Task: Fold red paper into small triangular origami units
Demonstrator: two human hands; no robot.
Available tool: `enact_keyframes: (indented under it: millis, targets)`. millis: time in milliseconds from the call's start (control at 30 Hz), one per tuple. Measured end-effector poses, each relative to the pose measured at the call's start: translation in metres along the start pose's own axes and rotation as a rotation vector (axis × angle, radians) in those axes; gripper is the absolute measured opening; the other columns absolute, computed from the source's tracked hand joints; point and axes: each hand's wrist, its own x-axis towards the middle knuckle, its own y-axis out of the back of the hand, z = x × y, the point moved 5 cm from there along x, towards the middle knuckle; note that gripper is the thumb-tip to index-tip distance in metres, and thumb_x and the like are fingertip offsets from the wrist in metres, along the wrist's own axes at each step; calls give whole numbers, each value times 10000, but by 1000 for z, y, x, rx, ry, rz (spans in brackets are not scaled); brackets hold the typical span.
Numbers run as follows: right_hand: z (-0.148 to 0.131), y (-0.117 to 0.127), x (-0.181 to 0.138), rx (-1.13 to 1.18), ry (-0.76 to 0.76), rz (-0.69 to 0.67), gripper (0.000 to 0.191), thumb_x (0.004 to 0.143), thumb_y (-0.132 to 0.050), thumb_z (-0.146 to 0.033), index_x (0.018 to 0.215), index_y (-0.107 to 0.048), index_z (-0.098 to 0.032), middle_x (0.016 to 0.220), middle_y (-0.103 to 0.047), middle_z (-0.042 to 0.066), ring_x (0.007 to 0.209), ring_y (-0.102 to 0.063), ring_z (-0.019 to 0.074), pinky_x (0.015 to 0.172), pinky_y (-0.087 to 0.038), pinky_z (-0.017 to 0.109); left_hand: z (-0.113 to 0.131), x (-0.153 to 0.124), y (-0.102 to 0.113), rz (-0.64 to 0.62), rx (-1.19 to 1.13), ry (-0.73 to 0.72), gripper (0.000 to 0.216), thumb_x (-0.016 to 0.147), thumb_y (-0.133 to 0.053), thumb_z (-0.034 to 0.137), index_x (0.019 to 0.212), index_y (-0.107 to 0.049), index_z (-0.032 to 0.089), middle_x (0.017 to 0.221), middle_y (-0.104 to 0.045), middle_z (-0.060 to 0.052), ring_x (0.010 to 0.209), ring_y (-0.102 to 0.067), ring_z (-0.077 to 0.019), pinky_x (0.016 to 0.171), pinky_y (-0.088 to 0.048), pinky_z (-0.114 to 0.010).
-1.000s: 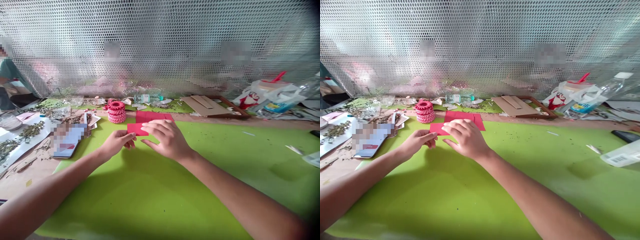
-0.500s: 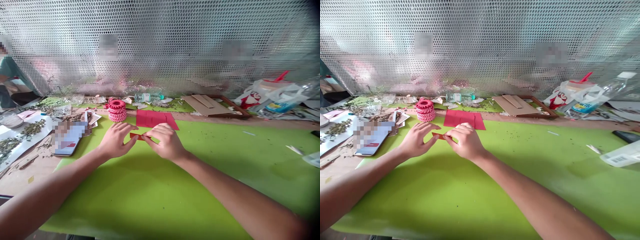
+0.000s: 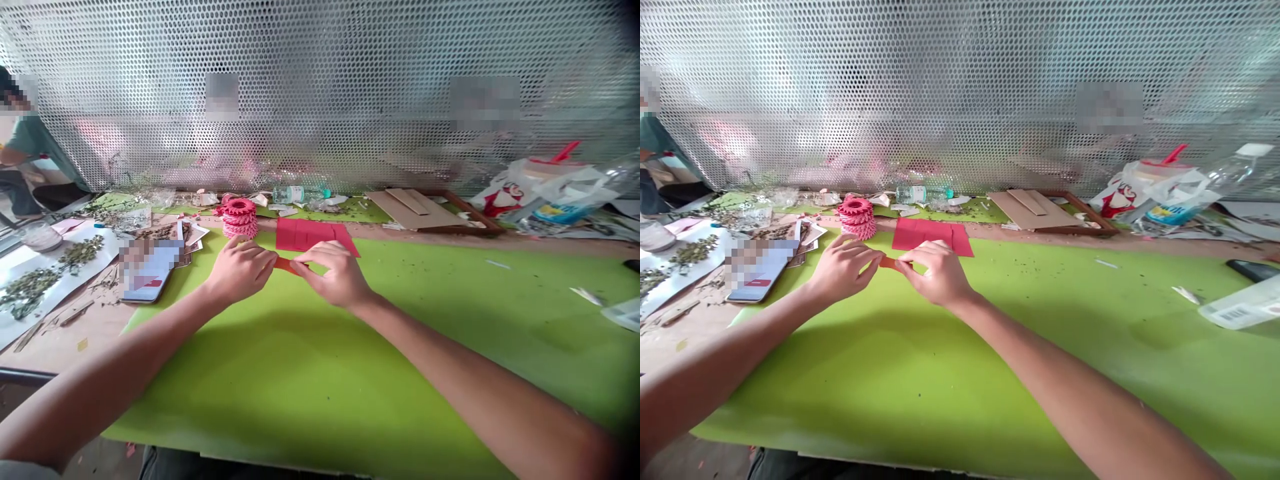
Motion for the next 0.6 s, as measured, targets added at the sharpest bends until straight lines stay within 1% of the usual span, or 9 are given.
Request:
enact_keyframes:
  millis: [133, 200, 267, 300, 367, 400, 467, 600]
  targets:
    - [9, 7, 0, -1, -16, 26, 98, 870, -663, -199, 788, -716, -198, 751, -758, 34, 689, -669, 186, 721, -473, 344, -26, -1, 5, 40, 54, 120, 275, 935, -474, 216, 906, -746, 184, 823, -769, -68, 782, -692, -213, 863, -474, -379]
    - [9, 6, 0, 0, 0, 13, 105, 877, -656, -209, 794, -717, -195, 759, -760, 41, 695, -671, 187, 720, -481, 343, -29, -1, 6, 32, 10, 101, 271, 948, -491, 271, 1031, -729, 172, 959, -770, -83, 895, -690, -231, 933, -454, -400]
    - [7, 1, -1, -11, 33, -29, 127, 893, -637, -223, 796, -713, -193, 756, -758, 42, 697, -671, 186, 715, -480, 341, -21, -1, 3, -13, -48, 23, 309, 949, -521, 340, 1140, -691, 165, 1061, -752, -87, 982, -673, -241, 975, -432, -405]
    - [5, -1, -1, -23, 51, -54, 138, 900, -626, -228, 796, -710, -192, 752, -756, 40, 698, -671, 186, 709, -475, 339, -14, -1, 1, -43, -72, -19, 309, 950, -525, 346, 1144, -686, 168, 1059, -751, -81, 988, -670, -237, 976, -427, -399]
    - [0, -5, -1, -56, 82, -101, 141, 906, -611, -228, 810, -707, -189, 761, -755, 37, 714, -673, 188, 708, -464, 341, 0, 0, -6, -108, -104, -77, 248, 962, -495, 277, 1025, -717, 186, 950, -763, -54, 920, -679, -211, 955, -427, -380]
    - [-2, -7, -1, -74, 95, -120, 136, 906, -606, -222, 821, -707, -185, 770, -756, 37, 727, -675, 189, 716, -462, 342, 6, 0, -10, -132, -112, -85, 255, 964, -473, 231, 954, -725, 190, 885, -761, -45, 873, -680, -199, 936, -429, -371]
    - [-6, -8, -1, -113, 115, -136, 136, 903, -599, -206, 829, -710, -177, 784, -758, 42, 743, -679, 193, 728, -462, 344, 13, 1, -15, -159, -120, -66, 283, 964, -449, 191, 889, -722, 188, 821, -753, -42, 817, -673, -189, 902, -434, -364]
    - [-8, -5, 1, -178, 124, -111, 177, 905, -589, -213, 799, -725, -176, 747, -756, 51, 713, -684, 193, 722, -473, 348, 11, 1, -14, -124, -107, -26, 274, 954, -459, 192, 898, -727, 193, 807, -756, -40, 782, -663, -194, 859, -435, -365]
